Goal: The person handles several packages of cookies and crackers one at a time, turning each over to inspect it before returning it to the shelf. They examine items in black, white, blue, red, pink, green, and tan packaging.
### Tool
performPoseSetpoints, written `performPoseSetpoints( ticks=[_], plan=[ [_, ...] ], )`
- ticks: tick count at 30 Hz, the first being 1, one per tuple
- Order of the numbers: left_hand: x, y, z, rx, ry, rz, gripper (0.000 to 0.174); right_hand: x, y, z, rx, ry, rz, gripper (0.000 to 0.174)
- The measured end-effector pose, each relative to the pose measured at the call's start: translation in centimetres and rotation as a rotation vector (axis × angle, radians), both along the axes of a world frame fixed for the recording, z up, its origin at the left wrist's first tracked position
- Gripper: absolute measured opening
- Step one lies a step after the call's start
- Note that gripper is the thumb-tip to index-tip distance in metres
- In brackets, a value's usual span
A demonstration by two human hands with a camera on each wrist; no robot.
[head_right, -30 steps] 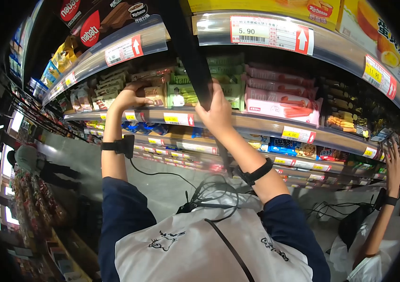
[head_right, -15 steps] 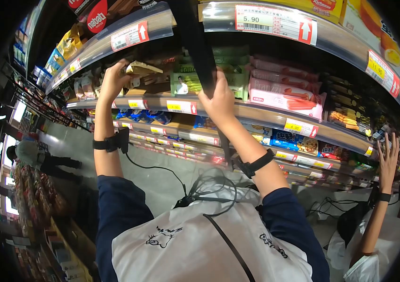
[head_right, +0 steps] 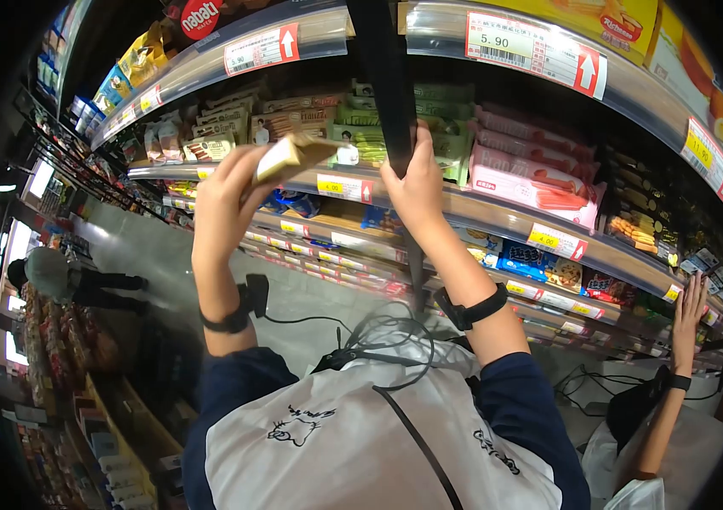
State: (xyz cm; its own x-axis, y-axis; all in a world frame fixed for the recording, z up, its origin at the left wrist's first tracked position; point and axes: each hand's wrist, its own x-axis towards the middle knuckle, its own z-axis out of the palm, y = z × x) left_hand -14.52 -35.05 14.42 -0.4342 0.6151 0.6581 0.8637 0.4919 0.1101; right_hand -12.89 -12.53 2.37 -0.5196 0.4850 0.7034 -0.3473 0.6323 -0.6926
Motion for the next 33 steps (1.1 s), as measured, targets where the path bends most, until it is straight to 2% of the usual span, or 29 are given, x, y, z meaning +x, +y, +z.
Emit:
performPoseSetpoints(
  ticks=[4,6,10,12,14,17,19,22,24,26,28,30,32,33],
  plan=[
    [5.8,0.3,3.0,-0.103,0.253,-0.018,0.043,-0.3,-0.3,-0.2,-0.075,-0.032,0.009,0.060],
    [6.4,0.3,3.4,-0.044,0.462,-0.028,0.038,-0.1,-0.7,0.3,-0.132,-0.070,0.002,0.059],
    [8.2,1.0,4.5,-0.004,0.483,-0.025,0.042,-1.6,0.1,-1.4,-0.112,0.027,0.051,0.065],
    [8.1,1.3,4.4,0.017,0.484,-0.046,0.042,-1.1,-0.1,-1.2,-0.065,0.041,0.069,0.076],
    [8.0,1.4,4.4,0.026,0.469,-0.058,0.042,0.2,-1.2,-0.1,0.255,0.091,-0.167,0.082],
    [7.8,1.4,4.2,0.035,0.458,-0.075,0.041,-0.6,-0.7,-1.0,0.397,0.150,-0.228,0.088],
    [7.4,1.3,3.9,0.043,0.442,-0.087,0.041,-0.7,-0.8,-0.9,0.437,0.195,-0.249,0.085],
    [6.1,0.4,4.6,-0.006,0.446,-0.067,0.038,-0.9,-0.2,-1.2,0.462,0.181,-0.245,0.081],
    [4.7,-0.8,5.3,0.084,0.305,0.025,0.043,-0.9,0.0,-1.0,0.505,0.230,-0.244,0.081],
    [2.7,-1.5,6.0,0.144,0.198,0.107,0.039,-1.2,0.0,-1.5,0.472,0.201,-0.246,0.075],
    [-0.2,-1.3,6.4,0.101,0.160,0.051,0.035,-1.2,-0.1,-1.6,0.474,0.208,-0.269,0.079],
    [-3.6,-0.9,6.1,-0.052,0.095,-0.034,0.032,-1.1,0.1,-1.7,0.475,0.204,-0.260,0.079],
    [-6.7,-0.3,5.5,-0.241,0.085,-0.007,0.028,-1.0,0.1,-1.8,0.470,0.187,-0.222,0.075],
    [-8.0,0.3,5.0,-0.321,0.068,0.038,0.028,-1.1,0.1,-1.6,0.479,0.233,-0.252,0.083]
  ],
)
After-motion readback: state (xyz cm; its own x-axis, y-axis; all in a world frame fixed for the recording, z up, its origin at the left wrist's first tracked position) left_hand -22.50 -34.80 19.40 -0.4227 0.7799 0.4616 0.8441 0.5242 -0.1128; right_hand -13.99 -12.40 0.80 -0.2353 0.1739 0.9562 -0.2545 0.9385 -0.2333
